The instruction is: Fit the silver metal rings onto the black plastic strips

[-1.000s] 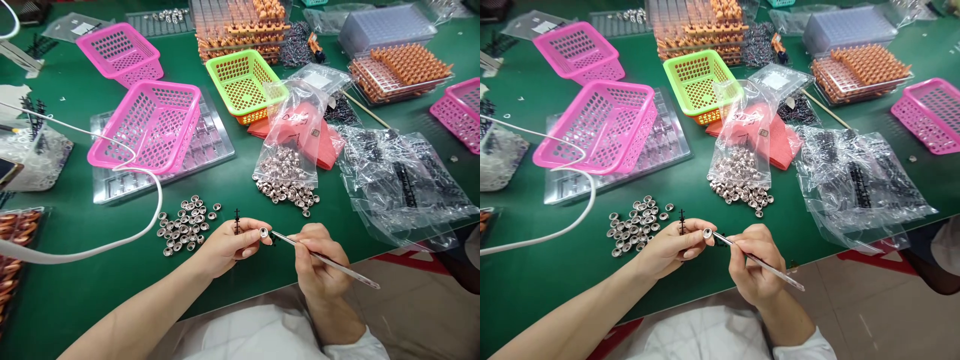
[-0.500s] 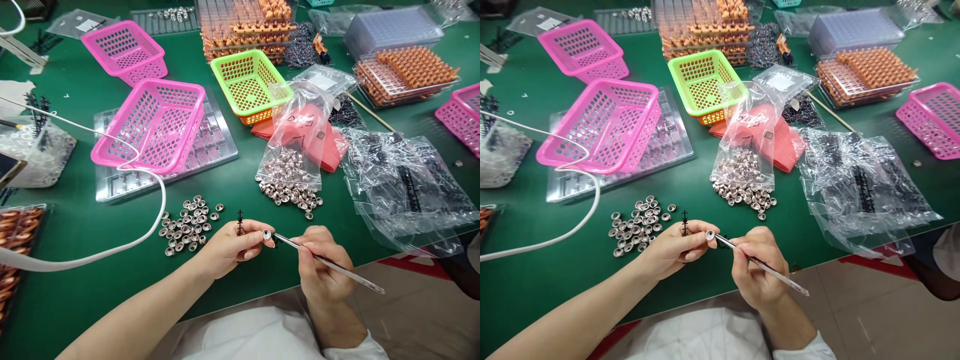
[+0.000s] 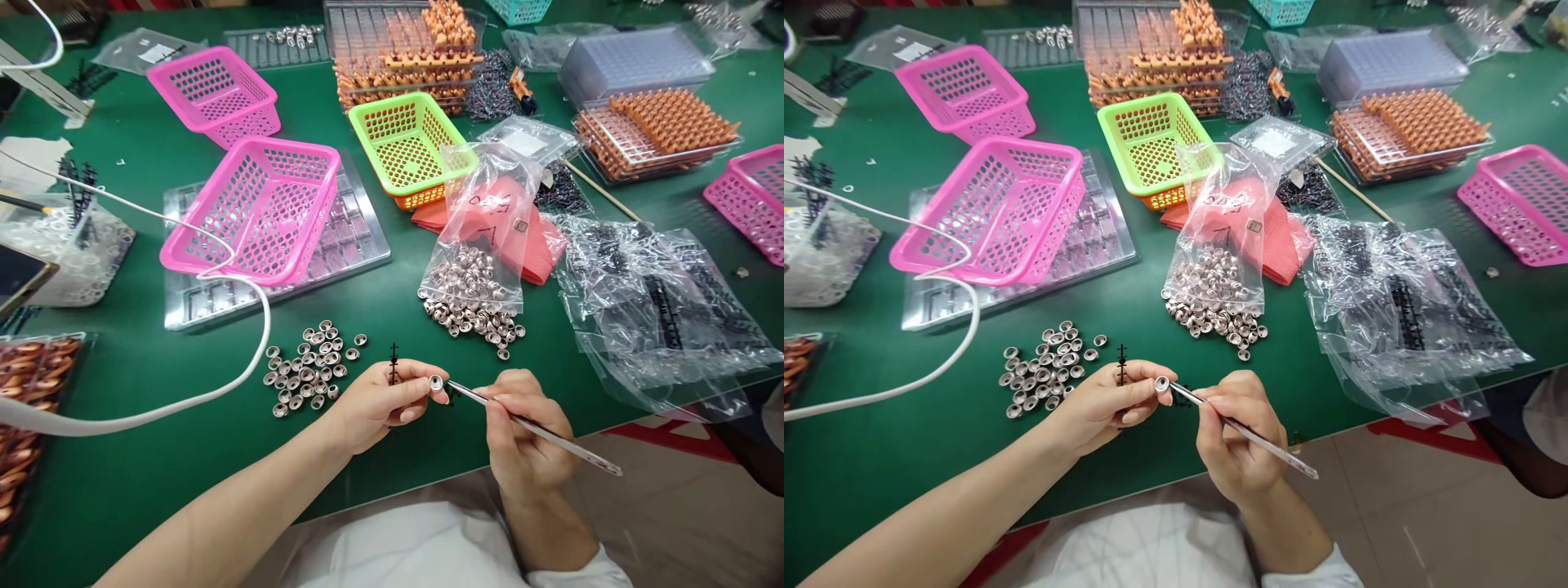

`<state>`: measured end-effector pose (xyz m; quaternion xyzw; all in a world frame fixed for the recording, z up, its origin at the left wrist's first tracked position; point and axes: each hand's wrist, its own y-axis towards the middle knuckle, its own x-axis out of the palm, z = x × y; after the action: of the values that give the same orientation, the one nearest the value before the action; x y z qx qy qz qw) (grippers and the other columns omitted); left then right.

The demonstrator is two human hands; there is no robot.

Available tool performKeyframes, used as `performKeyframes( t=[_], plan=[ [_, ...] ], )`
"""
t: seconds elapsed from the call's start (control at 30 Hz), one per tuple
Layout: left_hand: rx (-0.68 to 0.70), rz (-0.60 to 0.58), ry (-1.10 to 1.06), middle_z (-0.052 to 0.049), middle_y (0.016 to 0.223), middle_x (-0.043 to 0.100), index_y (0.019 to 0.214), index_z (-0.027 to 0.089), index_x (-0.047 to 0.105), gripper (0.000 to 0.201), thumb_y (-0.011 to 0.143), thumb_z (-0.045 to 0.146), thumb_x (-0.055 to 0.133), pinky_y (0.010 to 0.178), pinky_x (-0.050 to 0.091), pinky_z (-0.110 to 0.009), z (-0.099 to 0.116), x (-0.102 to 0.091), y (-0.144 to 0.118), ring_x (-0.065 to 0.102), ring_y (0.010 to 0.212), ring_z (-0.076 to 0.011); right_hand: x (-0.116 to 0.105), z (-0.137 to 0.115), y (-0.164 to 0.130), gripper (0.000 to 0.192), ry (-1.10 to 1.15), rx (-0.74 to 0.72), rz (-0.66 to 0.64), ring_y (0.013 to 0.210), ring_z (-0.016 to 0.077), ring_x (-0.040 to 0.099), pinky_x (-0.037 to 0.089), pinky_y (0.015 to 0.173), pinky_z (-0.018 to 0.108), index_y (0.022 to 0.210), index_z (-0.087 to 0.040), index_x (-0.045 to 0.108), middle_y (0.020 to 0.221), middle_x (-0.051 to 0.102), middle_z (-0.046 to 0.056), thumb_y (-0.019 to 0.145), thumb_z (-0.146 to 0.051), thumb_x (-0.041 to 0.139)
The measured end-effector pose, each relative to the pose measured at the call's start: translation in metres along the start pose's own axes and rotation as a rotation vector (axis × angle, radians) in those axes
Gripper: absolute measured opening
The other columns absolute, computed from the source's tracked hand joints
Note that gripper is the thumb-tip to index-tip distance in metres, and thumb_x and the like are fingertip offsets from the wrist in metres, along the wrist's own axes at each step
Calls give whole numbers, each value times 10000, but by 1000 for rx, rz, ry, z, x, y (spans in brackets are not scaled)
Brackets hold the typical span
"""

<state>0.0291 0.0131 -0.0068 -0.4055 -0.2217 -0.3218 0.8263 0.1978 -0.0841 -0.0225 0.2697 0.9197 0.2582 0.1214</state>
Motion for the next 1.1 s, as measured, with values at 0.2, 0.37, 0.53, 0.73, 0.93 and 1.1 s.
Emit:
performKeyframes(
  t=[0.2, 0.37, 0.53, 0.73, 0.93, 1.1],
  plan=[
    [9, 10, 7, -123, 848, 738, 970, 127, 800, 282, 765, 316, 849, 464, 125, -230, 0, 1, 0, 407, 497, -43, 1, 1, 0, 193, -27, 12, 11, 729, 195, 680, 546, 623, 385, 1007, -255, 614, 822, 720, 12, 879, -114, 644],
    [19, 14, 19, -136, 864, 746, 982, 117, 798, 310, 756, 321, 855, 459, 104, -232, 1, 1, 0, 410, 503, -47, 2, 1, 0, 182, -39, 24, 36, 719, 186, 664, 562, 631, 387, 977, -244, 621, 822, 725, 14, 871, -101, 652],
    [65, 66, 39, -133, 827, 752, 939, 104, 791, 310, 711, 298, 869, 452, 124, -232, 4, 3, -2, 439, 499, -57, 3, 3, 0, 175, -29, 10, 59, 734, 193, 675, 559, 646, 393, 966, -231, 630, 814, 726, 17, 867, -88, 649],
    [111, 143, 104, -112, 789, 741, 919, 103, 773, 310, 699, 309, 844, 452, 158, -224, 7, 6, -2, 438, 482, -59, 3, 4, 1, 200, 8, 10, 67, 757, 194, 667, 536, 676, 388, 956, -204, 656, 829, 735, 32, 843, -38, 655],
    [353, 335, 748, -108, 897, 788, 1001, 157, 774, 265, 813, 336, 726, 578, 418, -253, 45, -10, -30, 638, 716, -186, 4, 7, 1, 162, 18, 26, 94, 748, 197, 666, 525, 668, 379, 922, -199, 654, 814, 731, 35, 843, -57, 659],
    [275, 621, 1249, -83, 901, 782, 1021, 166, 758, 327, 862, 423, 632, 653, 449, -289, 80, -36, -64, 674, 773, -242, 6, 6, 1, 140, 12, 31, 109, 747, 193, 670, 529, 686, 373, 890, -207, 655, 799, 727, 25, 843, -76, 668]
  ],
)
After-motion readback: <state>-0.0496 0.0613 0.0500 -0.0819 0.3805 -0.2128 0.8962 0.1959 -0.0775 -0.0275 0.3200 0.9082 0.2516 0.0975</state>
